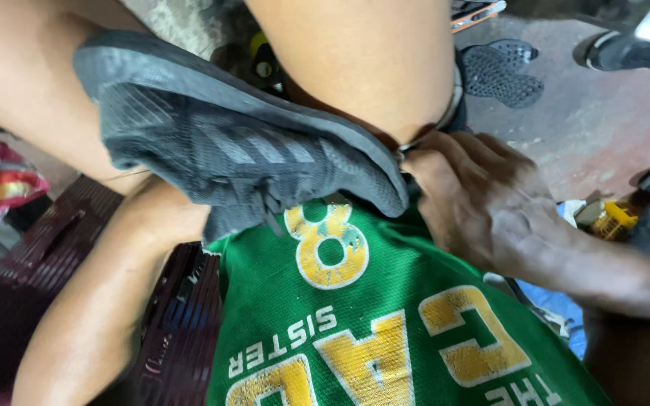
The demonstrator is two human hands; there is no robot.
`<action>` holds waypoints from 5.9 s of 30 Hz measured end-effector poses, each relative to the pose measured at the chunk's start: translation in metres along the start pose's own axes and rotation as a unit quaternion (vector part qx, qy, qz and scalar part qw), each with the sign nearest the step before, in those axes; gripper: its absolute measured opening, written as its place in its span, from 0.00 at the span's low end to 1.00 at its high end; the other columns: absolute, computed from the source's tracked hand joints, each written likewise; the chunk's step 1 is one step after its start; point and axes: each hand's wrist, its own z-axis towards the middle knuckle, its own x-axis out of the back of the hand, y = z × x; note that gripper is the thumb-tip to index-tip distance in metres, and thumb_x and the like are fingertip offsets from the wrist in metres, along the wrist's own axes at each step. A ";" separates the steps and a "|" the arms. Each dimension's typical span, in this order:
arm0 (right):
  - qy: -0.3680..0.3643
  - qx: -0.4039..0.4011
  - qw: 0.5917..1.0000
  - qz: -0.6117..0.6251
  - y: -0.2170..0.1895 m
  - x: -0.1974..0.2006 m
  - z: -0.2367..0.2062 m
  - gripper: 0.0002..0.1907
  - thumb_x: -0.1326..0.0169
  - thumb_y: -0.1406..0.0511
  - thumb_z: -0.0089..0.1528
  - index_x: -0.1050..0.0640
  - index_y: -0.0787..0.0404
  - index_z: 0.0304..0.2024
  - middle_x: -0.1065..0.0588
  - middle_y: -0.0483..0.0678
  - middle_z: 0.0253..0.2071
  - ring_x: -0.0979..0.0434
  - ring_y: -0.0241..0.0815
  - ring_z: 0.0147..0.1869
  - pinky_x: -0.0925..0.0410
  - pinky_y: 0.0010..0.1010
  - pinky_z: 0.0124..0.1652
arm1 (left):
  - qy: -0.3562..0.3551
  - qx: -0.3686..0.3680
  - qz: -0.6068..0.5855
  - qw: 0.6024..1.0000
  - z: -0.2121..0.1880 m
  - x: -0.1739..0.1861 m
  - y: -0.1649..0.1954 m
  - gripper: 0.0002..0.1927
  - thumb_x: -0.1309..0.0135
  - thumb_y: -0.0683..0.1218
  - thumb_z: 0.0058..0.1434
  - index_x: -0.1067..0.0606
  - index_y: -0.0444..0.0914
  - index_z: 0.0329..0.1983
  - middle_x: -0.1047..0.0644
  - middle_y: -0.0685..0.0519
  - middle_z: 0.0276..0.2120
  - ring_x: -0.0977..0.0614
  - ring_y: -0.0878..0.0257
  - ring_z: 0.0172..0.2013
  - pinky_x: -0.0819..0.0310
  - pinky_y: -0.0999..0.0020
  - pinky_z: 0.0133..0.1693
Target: The person sits on the floor and sews the sole of a black sneaker using a needle and thread. They repeatedly push the needle through the shoe's sole and pull the thread to stitch the sole to the upper.
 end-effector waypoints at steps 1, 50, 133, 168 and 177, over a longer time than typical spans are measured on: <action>0.015 0.018 0.999 0.030 0.001 0.003 0.004 0.08 0.51 0.74 0.58 0.31 0.69 0.41 0.24 0.58 0.36 0.24 0.53 0.32 0.29 0.42 0.30 | -0.006 0.002 0.018 1.000 0.002 0.003 -0.004 0.20 0.41 0.49 0.59 0.22 0.35 0.52 0.19 0.46 0.51 0.20 0.54 0.51 0.27 0.59 0.53; 0.014 0.028 0.999 -0.009 0.066 0.017 -0.020 0.30 0.37 0.43 0.54 0.31 0.59 0.19 0.34 0.48 0.19 0.31 0.50 0.24 0.40 0.41 0.27 | 0.210 -0.053 0.288 0.933 -0.015 0.023 0.198 0.14 0.35 0.53 0.64 0.20 0.46 0.49 0.21 0.55 0.43 0.19 0.64 0.37 0.24 0.67 0.33; 0.112 -0.090 0.849 0.509 0.029 -0.034 0.001 0.05 0.43 0.76 0.68 0.25 0.65 0.44 0.26 0.46 0.39 0.31 0.29 0.38 0.39 0.19 0.38 | 0.181 -0.158 0.102 0.965 0.054 -0.009 0.156 0.07 0.39 0.43 0.67 0.26 0.37 0.44 0.25 0.50 0.40 0.18 0.53 0.41 0.22 0.59 0.41; 0.174 -0.119 0.873 0.439 0.029 -0.053 -0.005 0.05 0.40 0.74 0.67 0.24 0.63 0.43 0.25 0.45 0.37 0.31 0.30 0.35 0.39 0.20 0.35 | 0.173 -0.162 0.077 0.969 0.049 -0.010 0.150 0.08 0.41 0.41 0.69 0.28 0.38 0.46 0.25 0.50 0.39 0.18 0.56 0.36 0.23 0.60 0.39; -0.015 -0.131 0.907 0.399 0.035 -0.037 -0.029 0.08 0.38 0.69 0.61 0.20 0.64 0.43 0.23 0.45 0.28 0.27 0.28 0.30 0.35 0.22 0.31 | 0.084 -0.200 -0.134 0.967 0.041 -0.012 0.159 0.19 0.48 0.33 0.66 0.33 0.37 0.58 0.22 0.51 0.40 0.18 0.64 0.36 0.23 0.66 0.40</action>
